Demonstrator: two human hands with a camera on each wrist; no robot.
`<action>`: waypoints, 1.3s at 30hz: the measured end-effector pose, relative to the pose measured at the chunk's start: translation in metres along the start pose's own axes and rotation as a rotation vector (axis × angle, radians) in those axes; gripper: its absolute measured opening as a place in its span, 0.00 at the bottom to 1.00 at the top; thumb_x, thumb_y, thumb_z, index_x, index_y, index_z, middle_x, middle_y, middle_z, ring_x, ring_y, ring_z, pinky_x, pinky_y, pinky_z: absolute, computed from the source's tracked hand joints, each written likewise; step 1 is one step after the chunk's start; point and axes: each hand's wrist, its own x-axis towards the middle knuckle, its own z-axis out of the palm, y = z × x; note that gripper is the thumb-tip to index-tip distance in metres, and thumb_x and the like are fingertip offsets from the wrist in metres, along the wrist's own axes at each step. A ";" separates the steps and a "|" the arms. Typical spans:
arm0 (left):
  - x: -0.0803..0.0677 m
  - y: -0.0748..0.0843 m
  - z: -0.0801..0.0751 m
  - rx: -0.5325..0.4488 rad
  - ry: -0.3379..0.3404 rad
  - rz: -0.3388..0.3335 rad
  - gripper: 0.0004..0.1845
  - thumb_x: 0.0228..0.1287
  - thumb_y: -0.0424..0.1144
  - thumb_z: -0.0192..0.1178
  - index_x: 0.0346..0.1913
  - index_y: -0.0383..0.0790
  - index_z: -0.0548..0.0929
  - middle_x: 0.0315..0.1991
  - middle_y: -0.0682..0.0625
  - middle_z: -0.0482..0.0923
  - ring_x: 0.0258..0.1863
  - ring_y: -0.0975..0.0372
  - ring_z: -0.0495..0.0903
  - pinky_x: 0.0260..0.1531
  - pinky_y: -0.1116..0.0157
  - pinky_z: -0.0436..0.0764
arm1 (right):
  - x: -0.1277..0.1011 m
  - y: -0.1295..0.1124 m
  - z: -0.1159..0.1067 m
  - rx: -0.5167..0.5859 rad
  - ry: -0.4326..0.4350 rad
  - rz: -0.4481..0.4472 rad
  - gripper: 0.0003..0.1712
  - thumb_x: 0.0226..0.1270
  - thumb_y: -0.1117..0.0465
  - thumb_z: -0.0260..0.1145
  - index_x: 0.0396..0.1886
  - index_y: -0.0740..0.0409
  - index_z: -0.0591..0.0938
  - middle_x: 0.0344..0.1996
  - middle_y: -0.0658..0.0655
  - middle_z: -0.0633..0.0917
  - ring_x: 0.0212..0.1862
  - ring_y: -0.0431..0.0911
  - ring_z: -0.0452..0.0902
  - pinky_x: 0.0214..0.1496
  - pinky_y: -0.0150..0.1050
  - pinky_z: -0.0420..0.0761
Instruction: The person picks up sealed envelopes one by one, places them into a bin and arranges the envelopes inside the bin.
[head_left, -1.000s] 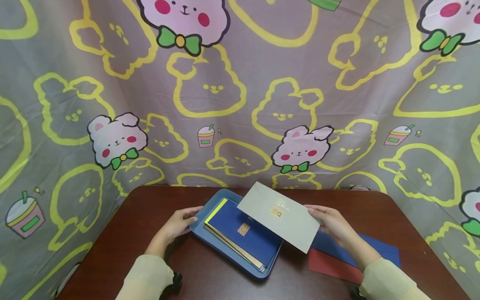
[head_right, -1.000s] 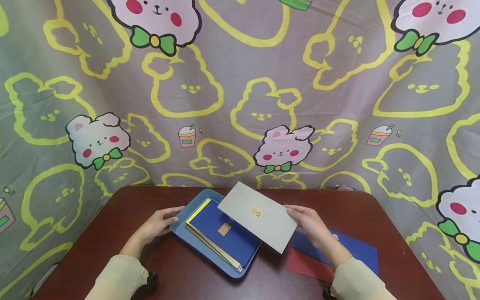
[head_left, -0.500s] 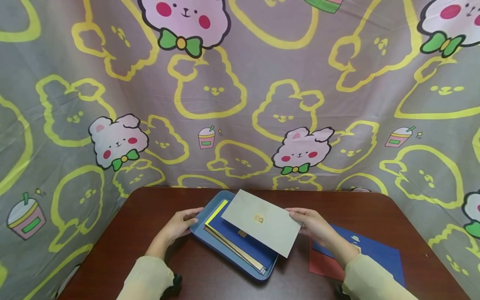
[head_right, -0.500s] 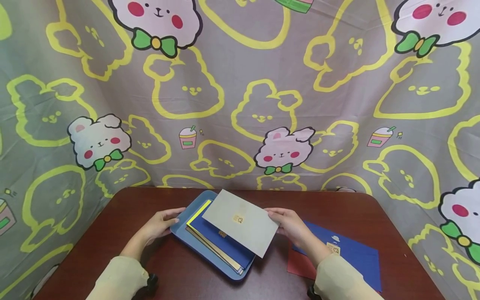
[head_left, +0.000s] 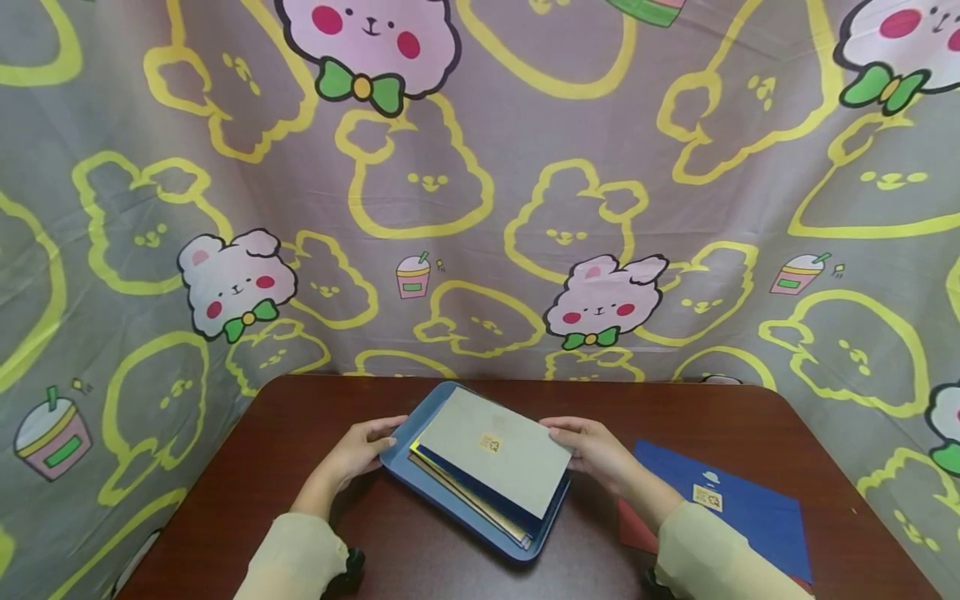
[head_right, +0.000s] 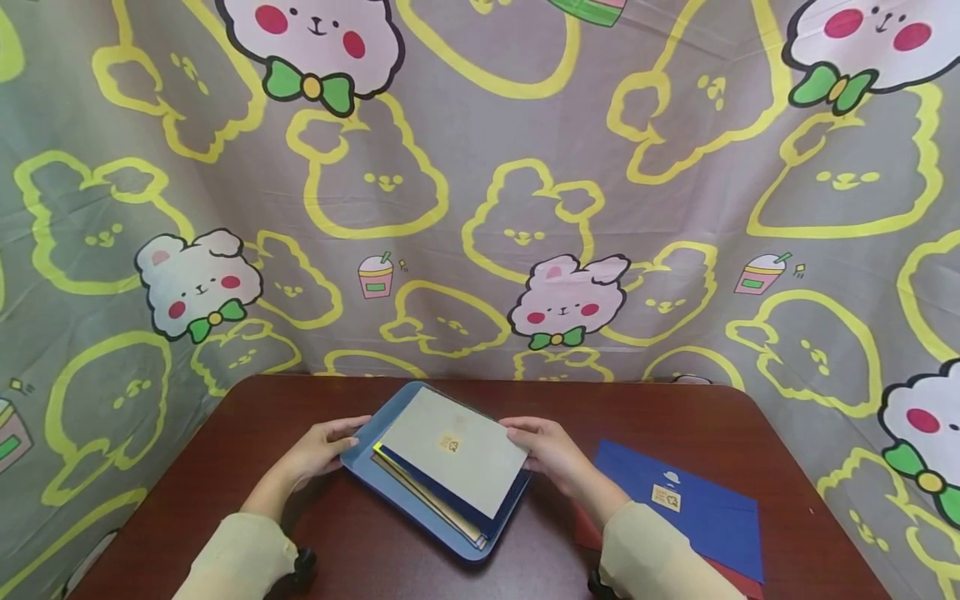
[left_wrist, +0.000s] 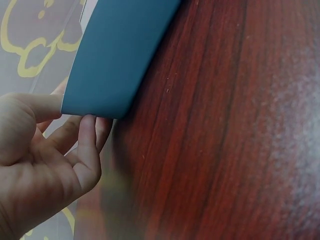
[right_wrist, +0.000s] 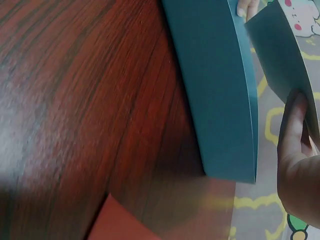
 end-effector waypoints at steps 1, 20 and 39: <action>0.000 0.000 0.000 0.004 0.000 0.000 0.23 0.75 0.27 0.57 0.70 0.38 0.78 0.63 0.35 0.77 0.51 0.53 0.82 0.53 0.42 0.79 | 0.001 0.000 0.002 0.002 -0.005 -0.001 0.24 0.81 0.62 0.57 0.67 0.75 0.73 0.46 0.56 0.88 0.43 0.43 0.84 0.45 0.39 0.85; -0.001 0.001 0.000 0.011 0.000 -0.009 0.22 0.75 0.28 0.57 0.70 0.38 0.78 0.62 0.36 0.77 0.49 0.54 0.82 0.53 0.45 0.80 | 0.005 0.000 0.004 -0.113 0.117 0.046 0.20 0.76 0.60 0.65 0.59 0.70 0.82 0.51 0.64 0.88 0.54 0.53 0.85 0.56 0.46 0.82; -0.001 0.000 0.000 -0.009 0.001 -0.005 0.22 0.75 0.28 0.57 0.69 0.38 0.78 0.62 0.36 0.78 0.48 0.55 0.82 0.50 0.49 0.82 | 0.001 -0.007 -0.008 -0.049 0.116 -0.006 0.23 0.79 0.61 0.61 0.62 0.76 0.76 0.55 0.71 0.83 0.59 0.62 0.80 0.60 0.49 0.79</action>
